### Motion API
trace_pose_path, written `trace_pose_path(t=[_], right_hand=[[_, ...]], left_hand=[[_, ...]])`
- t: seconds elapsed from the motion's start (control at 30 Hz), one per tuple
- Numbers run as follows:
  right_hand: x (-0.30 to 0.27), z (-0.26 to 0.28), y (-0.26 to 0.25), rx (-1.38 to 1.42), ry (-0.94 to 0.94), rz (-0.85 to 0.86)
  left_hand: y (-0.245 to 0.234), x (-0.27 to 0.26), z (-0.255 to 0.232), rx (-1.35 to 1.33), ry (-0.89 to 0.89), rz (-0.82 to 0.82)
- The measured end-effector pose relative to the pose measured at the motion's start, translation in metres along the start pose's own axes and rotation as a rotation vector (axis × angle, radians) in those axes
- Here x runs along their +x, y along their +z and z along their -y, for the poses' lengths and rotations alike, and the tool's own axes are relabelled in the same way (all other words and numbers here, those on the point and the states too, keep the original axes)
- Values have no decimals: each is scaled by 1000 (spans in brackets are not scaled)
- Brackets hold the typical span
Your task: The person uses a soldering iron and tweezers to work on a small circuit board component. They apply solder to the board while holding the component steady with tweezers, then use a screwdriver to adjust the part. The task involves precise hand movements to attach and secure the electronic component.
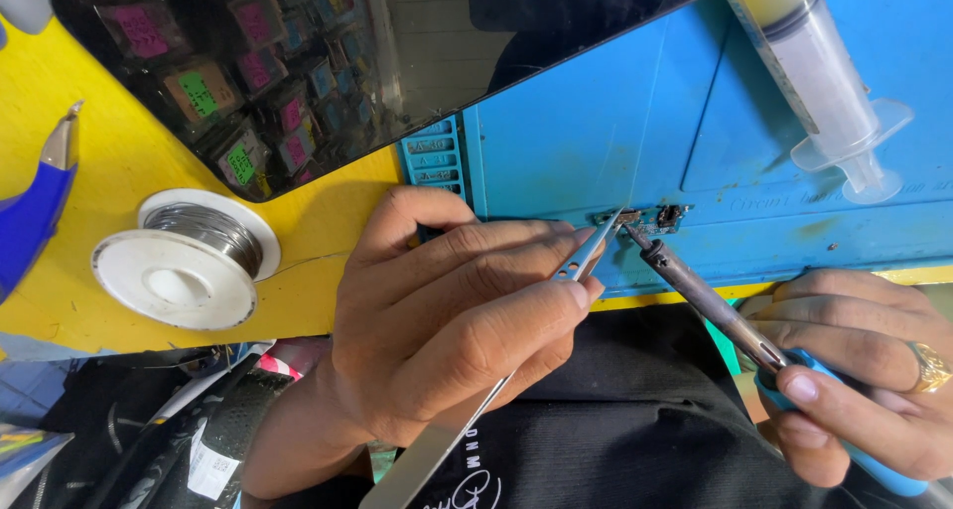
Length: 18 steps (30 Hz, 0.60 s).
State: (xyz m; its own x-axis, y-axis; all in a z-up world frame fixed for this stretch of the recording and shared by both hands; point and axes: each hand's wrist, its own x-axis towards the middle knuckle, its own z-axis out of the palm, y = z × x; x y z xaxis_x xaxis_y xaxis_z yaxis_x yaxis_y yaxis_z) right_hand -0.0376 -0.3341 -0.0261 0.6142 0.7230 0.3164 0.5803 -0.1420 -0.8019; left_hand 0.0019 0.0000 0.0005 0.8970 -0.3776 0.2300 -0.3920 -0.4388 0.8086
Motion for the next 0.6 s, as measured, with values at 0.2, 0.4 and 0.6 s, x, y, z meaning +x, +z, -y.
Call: trace_pose_path(t=[0.2, 0.4, 0.6], right_hand=[[-2, 0, 0, 3, 8, 13], [-4, -2, 1, 3, -26, -3], [-2, 1, -5, 29, 38, 48]], left_hand=[[-1, 0, 0, -3, 3, 4], [0, 2, 0, 4, 5, -16], [0, 2, -1, -1, 7, -20]])
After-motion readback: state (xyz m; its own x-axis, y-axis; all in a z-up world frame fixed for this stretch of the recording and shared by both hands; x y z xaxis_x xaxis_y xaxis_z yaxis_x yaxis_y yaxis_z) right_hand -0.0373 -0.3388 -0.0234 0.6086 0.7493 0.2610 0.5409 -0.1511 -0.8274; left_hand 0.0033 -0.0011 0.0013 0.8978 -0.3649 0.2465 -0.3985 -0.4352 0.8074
